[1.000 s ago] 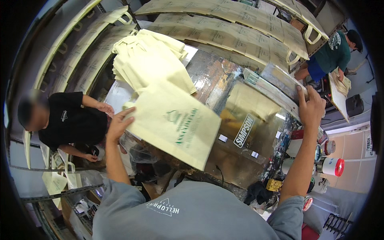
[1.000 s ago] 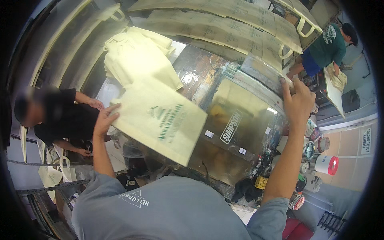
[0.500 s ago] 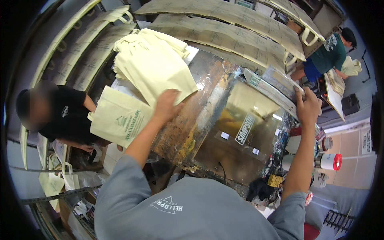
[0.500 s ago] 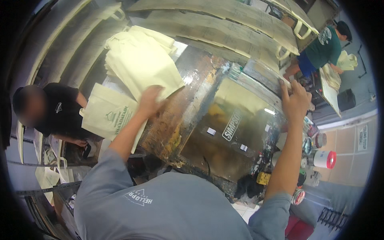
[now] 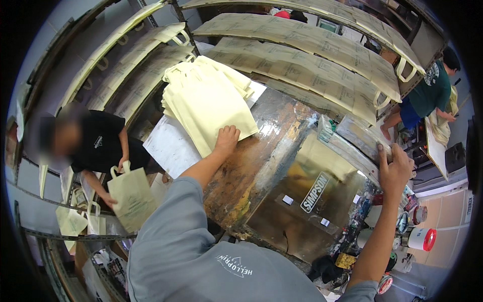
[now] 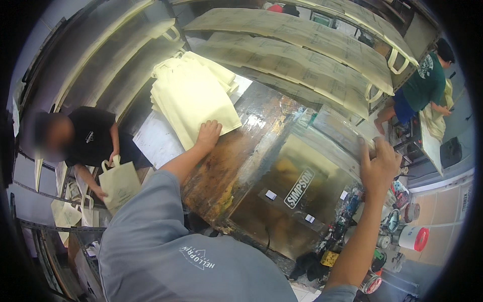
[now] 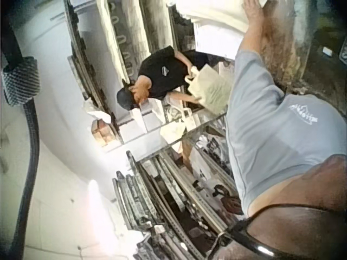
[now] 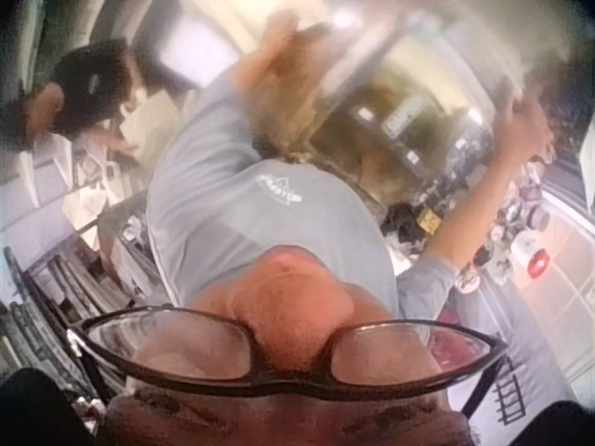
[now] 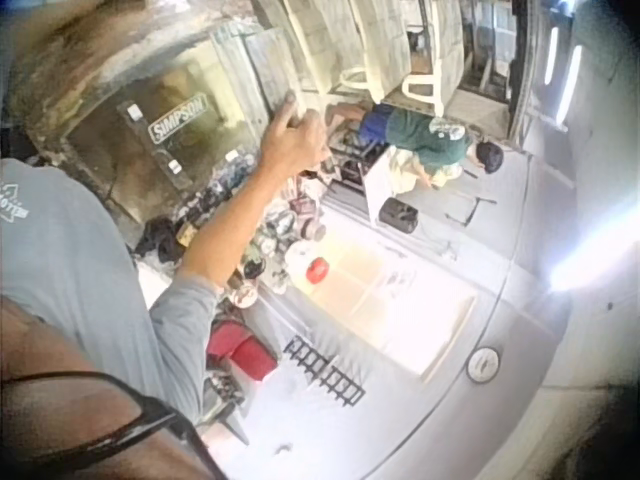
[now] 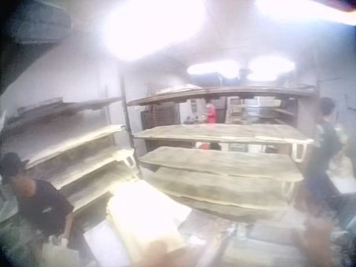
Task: The person performs screen printing on bags by placing each bag on the workspace, lowering the screen frame, spreading green ink across the design using a squeegee, and lifting the frame to reveal the printed logo.
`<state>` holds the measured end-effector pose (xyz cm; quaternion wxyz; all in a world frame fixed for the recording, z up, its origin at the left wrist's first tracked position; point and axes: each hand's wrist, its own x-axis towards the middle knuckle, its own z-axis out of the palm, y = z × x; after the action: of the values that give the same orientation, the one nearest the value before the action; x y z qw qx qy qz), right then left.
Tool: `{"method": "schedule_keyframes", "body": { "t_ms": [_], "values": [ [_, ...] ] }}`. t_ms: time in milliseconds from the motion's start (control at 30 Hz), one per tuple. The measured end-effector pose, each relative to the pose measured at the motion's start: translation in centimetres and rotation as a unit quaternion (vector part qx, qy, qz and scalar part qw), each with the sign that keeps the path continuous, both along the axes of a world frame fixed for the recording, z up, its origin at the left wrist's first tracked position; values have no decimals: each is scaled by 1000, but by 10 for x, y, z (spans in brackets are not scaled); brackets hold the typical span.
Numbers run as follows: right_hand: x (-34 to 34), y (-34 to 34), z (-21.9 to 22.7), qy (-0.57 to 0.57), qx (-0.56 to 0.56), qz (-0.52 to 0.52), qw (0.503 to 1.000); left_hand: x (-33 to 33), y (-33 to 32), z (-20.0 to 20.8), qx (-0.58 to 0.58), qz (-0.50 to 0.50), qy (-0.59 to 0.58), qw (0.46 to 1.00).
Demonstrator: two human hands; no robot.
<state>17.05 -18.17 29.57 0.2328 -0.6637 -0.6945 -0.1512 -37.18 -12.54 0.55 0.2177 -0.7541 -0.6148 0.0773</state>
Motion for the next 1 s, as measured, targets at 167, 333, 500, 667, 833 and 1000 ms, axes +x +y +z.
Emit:
{"method": "schedule_keyframes", "body": {
  "t_ms": [167, 333, 500, 667, 833, 1000],
  "values": [
    [-1, 6, -3, 5, 29, 23, 999, -10, 0, 41, -7, 13, -83, 996],
    [4, 13, -1, -3, 23, 1, 1000, 78, 0, 178, 19, -57, -174, 983],
    [13, 20, -8, -10, 36, 0, 999, 216, -28, 124, -62, -125, -193, 971],
    [10, 18, -7, -9, 37, 20, 999, 334, -9, -22, -152, -75, -294, 941],
    [16, 16, -11, -10, 71, 36, 997, 458, 0, -58, -182, -102, -346, 915],
    [25, 27, -15, 25, 99, 53, 993, 550, -9, -33, -304, -114, -349, 879]
  ]
}}
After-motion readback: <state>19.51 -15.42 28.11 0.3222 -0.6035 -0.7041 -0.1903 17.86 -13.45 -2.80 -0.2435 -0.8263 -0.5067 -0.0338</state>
